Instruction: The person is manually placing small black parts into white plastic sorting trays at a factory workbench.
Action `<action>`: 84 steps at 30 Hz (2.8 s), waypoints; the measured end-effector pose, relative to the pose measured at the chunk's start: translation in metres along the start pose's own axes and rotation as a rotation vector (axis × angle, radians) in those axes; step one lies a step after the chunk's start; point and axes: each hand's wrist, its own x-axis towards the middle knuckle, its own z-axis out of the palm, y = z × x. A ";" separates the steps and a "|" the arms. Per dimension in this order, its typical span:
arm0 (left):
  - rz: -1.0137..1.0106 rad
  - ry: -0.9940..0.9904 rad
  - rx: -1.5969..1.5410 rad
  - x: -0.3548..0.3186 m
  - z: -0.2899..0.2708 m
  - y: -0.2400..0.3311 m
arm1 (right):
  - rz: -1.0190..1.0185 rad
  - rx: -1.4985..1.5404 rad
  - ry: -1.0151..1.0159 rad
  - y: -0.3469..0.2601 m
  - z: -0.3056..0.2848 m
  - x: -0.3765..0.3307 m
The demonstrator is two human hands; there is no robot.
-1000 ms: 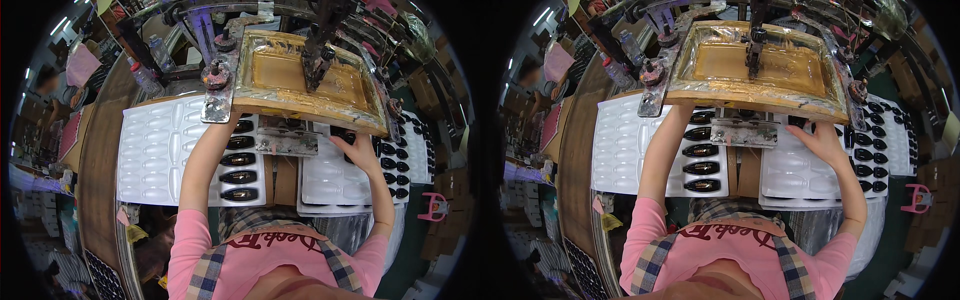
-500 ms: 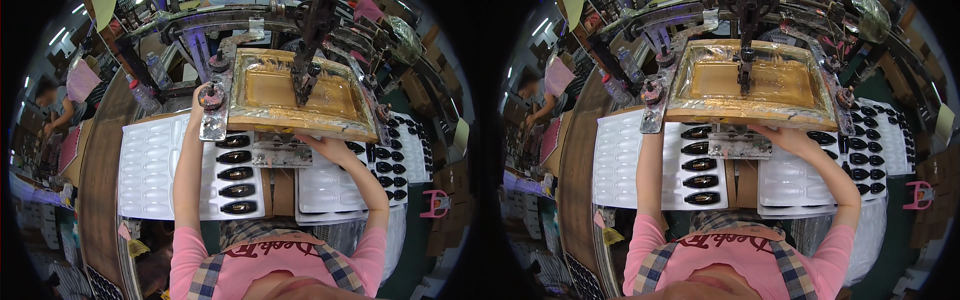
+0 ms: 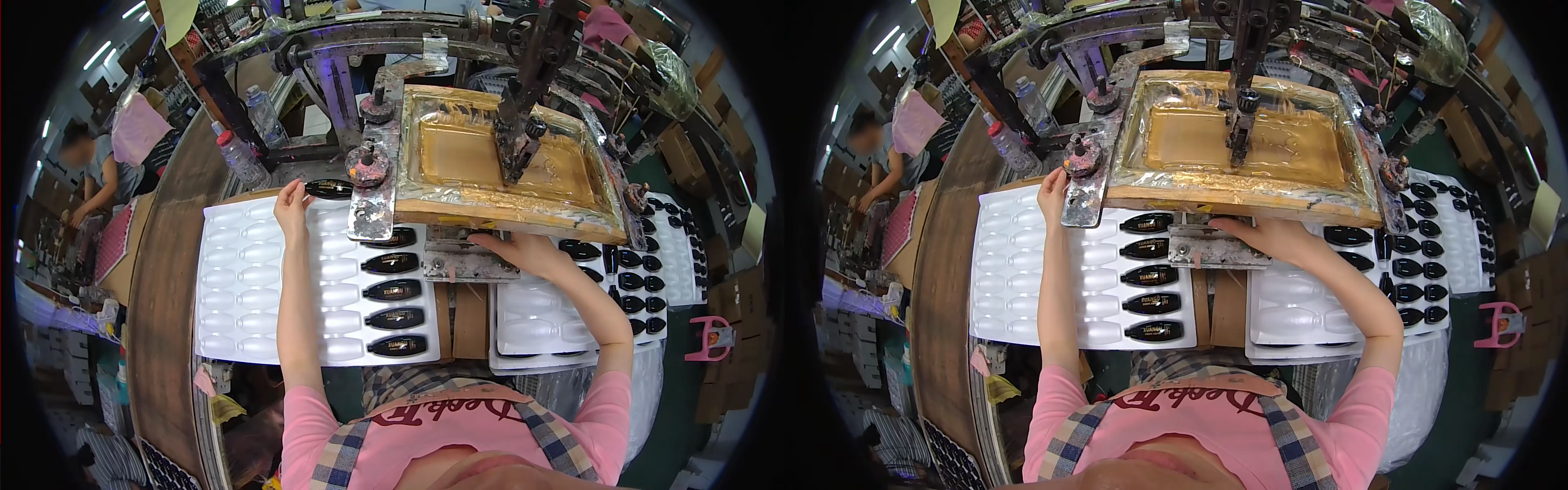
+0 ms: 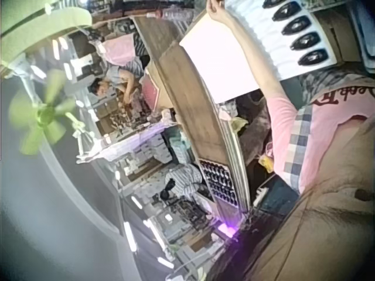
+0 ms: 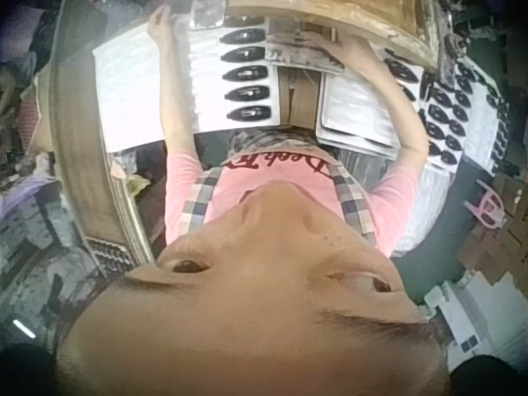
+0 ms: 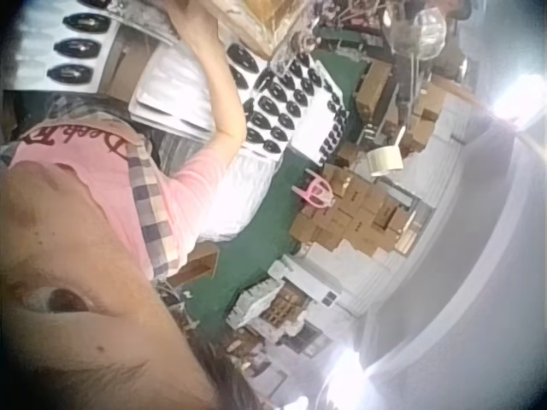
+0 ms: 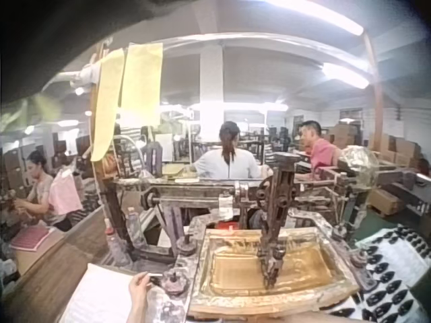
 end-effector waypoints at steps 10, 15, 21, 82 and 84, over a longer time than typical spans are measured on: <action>-0.016 0.018 -0.110 0.002 -0.006 -0.042 | -0.065 -0.121 0.087 -0.002 0.012 -0.009; -0.049 0.009 -0.191 0.002 -0.008 -0.047 | -0.062 -0.157 0.082 -0.002 0.011 -0.009; -0.060 -0.024 -0.289 0.003 -0.011 -0.052 | -0.036 -0.117 0.004 0.003 0.007 -0.005; 0.462 0.349 0.704 -0.014 0.001 -0.051 | 0.106 0.055 0.055 0.006 0.019 -0.007; 0.419 0.353 0.691 -0.015 0.002 -0.048 | 0.117 0.058 0.028 0.006 0.018 -0.005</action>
